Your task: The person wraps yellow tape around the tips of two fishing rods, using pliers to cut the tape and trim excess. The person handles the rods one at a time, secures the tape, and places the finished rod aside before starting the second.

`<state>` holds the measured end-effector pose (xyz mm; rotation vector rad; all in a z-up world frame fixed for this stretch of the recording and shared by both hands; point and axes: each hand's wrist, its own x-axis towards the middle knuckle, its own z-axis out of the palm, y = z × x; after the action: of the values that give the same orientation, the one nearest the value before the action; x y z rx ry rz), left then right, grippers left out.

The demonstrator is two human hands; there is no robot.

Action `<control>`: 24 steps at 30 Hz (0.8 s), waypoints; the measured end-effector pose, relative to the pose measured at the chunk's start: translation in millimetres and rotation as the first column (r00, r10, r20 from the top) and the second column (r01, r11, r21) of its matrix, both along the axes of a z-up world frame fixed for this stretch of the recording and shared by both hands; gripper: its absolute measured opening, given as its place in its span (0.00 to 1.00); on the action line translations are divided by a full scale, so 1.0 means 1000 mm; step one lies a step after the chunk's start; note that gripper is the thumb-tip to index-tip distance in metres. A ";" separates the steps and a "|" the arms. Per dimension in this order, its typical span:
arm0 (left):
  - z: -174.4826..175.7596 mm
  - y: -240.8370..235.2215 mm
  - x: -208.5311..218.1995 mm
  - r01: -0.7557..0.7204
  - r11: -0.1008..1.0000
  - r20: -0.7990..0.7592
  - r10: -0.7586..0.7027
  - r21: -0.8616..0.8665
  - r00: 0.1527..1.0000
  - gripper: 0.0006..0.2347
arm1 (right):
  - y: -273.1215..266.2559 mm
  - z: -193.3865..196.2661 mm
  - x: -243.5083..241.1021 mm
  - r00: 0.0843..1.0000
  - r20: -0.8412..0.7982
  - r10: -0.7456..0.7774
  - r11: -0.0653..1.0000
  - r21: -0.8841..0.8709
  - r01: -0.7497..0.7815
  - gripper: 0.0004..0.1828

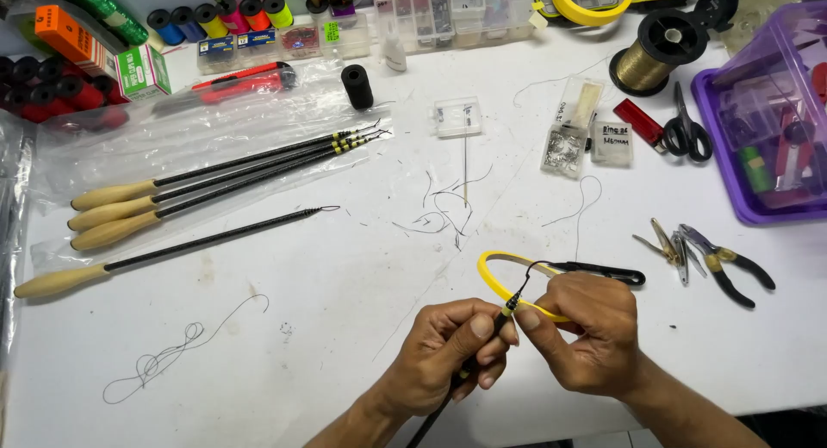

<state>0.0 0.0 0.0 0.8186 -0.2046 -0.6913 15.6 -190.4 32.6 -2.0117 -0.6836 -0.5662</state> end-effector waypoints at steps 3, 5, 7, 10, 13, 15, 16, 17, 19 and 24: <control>0.005 0.003 0.001 0.060 0.998 -0.018 -0.061 -0.034 0.998 0.15 | 0.000 0.002 -0.001 1.000 0.005 0.026 1.000 0.013 -0.026 0.16; 0.005 0.002 0.002 0.060 0.998 -0.010 -0.061 -0.030 0.998 0.15 | -0.001 0.000 -0.001 1.000 -0.007 0.022 1.000 0.014 -0.022 0.16; 0.005 0.002 0.004 0.058 0.998 -0.002 -0.058 -0.027 0.998 0.15 | 0.000 -0.002 -0.001 1.000 -0.018 0.021 1.000 0.015 -0.020 0.16; 0.007 0.003 0.006 0.035 0.999 0.013 -0.035 0.022 0.999 0.14 | 0.000 -0.005 0.000 0.999 -0.037 -0.007 1.000 0.022 0.008 0.18; 0.011 0.004 0.007 0.038 0.996 0.005 -0.039 0.082 0.999 0.15 | -0.002 -0.008 0.001 0.999 -0.033 -0.025 1.000 0.013 0.025 0.17; 0.014 0.003 0.007 0.006 0.994 0.035 -0.010 0.110 0.999 0.14 | -0.004 -0.010 0.000 0.999 -0.031 -0.013 1.000 0.002 0.013 0.17; 0.015 0.002 0.007 0.006 0.994 0.035 -0.010 0.110 0.999 0.14 | -0.003 -0.008 -0.001 0.999 -0.030 -0.013 1.000 0.001 0.013 0.17; 0.016 0.001 0.007 -0.026 0.989 0.042 0.020 0.145 0.999 0.14 | -0.002 -0.006 -0.001 1.000 -0.024 -0.011 1.000 -0.001 0.011 0.17; 0.020 -0.001 0.008 -0.059 0.982 0.051 0.050 0.178 0.997 0.15 | 0.000 -0.003 -0.003 1.000 -0.015 -0.008 1.000 -0.005 0.008 0.17; 0.027 -0.004 0.008 -0.166 0.931 0.076 0.149 0.326 0.986 0.18 | 0.004 -0.003 -0.006 1.000 0.012 0.011 1.000 -0.030 -0.010 0.17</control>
<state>7.7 -3.6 27.4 1.1633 -0.0656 -0.5599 9.9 -186.7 30.0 -2.0325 -0.7135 -0.5658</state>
